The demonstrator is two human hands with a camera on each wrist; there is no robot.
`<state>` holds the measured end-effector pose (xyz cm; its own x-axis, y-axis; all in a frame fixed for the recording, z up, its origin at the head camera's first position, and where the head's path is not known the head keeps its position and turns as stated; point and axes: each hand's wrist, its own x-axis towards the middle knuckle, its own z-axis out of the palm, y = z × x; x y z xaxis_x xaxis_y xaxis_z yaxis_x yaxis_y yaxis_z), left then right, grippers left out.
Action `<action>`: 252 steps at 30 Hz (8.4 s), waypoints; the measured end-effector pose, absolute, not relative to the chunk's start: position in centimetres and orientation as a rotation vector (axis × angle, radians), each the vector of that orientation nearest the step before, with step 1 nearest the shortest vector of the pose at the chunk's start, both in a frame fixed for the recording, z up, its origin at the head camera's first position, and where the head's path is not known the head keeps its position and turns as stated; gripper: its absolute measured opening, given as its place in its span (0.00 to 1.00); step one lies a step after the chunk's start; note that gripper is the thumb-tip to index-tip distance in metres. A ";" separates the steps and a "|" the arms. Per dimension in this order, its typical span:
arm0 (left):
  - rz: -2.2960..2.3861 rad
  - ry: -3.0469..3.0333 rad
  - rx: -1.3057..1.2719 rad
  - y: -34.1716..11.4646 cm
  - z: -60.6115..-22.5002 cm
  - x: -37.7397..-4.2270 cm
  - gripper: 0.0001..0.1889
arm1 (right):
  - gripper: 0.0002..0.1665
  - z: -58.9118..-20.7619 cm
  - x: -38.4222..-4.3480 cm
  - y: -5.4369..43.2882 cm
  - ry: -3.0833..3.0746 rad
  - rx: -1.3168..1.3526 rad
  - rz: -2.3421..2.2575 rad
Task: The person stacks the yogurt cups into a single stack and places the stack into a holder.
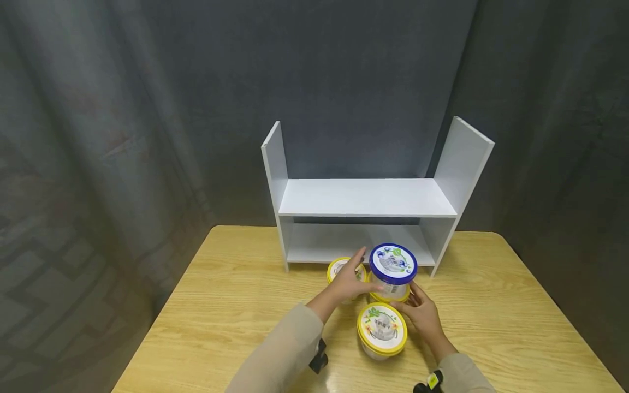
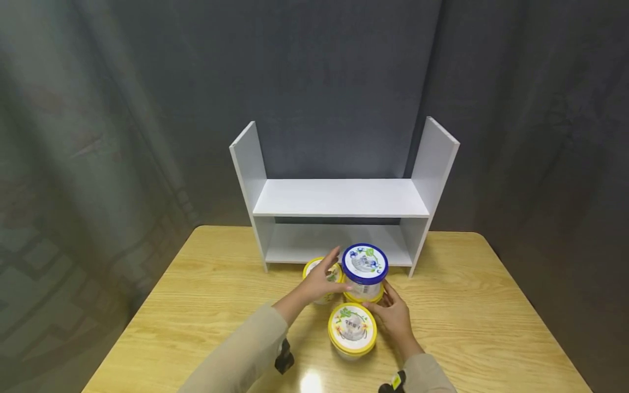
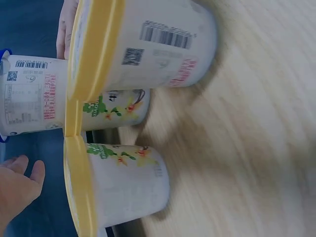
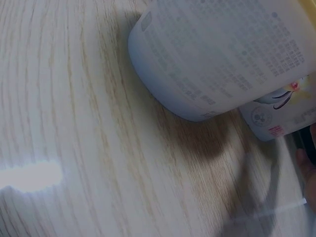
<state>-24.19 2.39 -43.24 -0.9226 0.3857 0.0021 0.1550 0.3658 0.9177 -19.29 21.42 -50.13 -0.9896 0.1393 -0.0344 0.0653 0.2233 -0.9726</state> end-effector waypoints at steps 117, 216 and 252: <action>1.735 2.172 0.912 -1.7 -43.5 -16.9 0.41 | 0.41 -51.0 -19.5 21.6 -2.285 -0.151 1.945; 1.590 2.366 0.772 3.5 -36.0 -25.2 0.49 | 0.48 -51.0 -18.9 21.8 -2.326 -0.135 2.001; 1.511 2.534 0.562 -1.7 -44.1 -25.7 0.47 | 0.48 -51.0 -19.1 21.5 -2.326 -0.180 2.010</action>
